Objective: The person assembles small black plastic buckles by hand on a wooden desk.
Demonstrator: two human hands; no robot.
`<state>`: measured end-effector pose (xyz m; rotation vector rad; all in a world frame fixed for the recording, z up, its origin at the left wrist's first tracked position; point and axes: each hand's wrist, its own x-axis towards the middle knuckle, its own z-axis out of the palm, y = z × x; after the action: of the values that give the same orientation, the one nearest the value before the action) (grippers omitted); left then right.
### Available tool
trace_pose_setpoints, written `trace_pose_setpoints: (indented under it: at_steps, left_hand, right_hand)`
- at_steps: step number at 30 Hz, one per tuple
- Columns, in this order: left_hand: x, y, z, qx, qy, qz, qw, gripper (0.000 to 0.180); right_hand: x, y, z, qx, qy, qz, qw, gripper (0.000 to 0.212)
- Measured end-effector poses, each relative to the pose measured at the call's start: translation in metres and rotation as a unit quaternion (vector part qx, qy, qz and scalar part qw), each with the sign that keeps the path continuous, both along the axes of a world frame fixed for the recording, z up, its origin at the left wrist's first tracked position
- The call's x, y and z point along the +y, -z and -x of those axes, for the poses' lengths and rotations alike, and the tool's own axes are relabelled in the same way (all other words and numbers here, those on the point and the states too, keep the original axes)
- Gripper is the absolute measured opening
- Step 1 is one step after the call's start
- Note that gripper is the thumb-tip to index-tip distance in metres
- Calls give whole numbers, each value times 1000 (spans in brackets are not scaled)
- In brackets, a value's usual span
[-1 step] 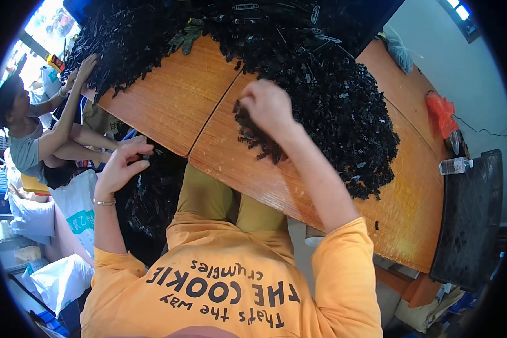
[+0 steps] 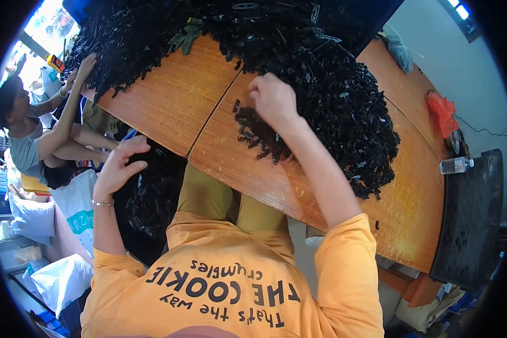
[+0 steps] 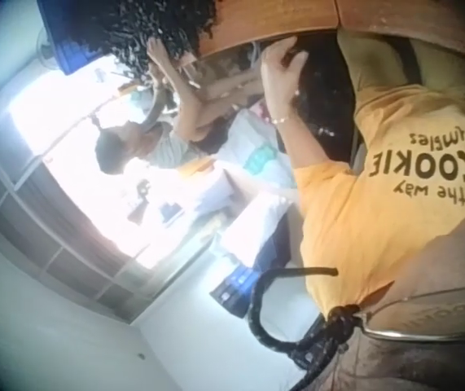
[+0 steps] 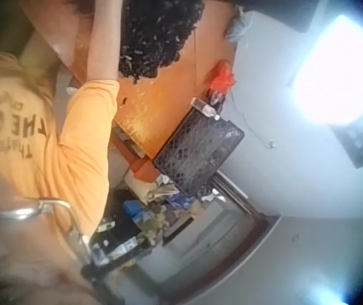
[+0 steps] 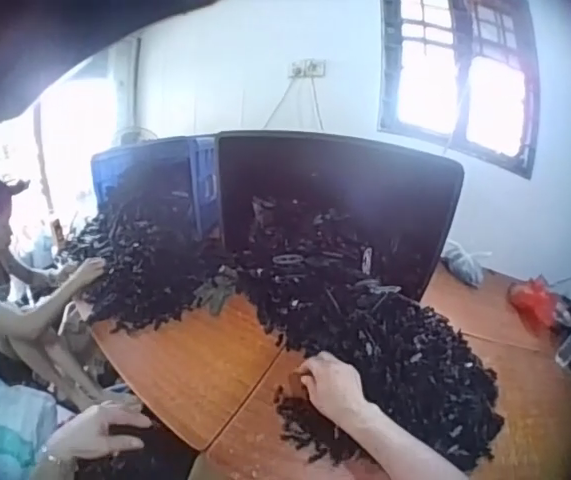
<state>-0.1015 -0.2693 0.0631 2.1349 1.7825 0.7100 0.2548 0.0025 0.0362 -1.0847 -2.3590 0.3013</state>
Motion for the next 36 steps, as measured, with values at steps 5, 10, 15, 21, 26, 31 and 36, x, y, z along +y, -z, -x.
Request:
trace_pose_setpoints:
  at_steps: [5, 10, 15, 21, 26, 31, 36]
  left_hand:
    - [45, 2, -41, -247, -129, 67, 958, 32]
    - [146, 21, -94, -241, -58, 10, 969, 27]
    - [240, 34, -162, -220, -37, -39, 974, 28]
    - [294, 56, -209, -54, -80, -42, 994, 30]
    - [302, 68, -217, 7, -120, -77, 990, 41]
    - [288, 62, -199, -102, -138, 0, 985, 42]
    - [257, 44, -173, -103, -138, 131, 976, 35]
  right_hand:
    - [42, 16, 7, -155, 11, 15, 988, 18]
    - [31, 11, 5, -224, -14, 80, 971, 20]
    - [2, 18, -24, -102, -4, 40, 994, 16]
    - [-18, 20, -43, 23, 0, 6, 1000, 15]
    - [-21, 20, -50, 83, 4, -3, 997, 13]
    - [-25, 22, -52, 112, -13, -34, 993, 9]
    - [-31, 21, -49, 159, -9, 72, 985, 9]
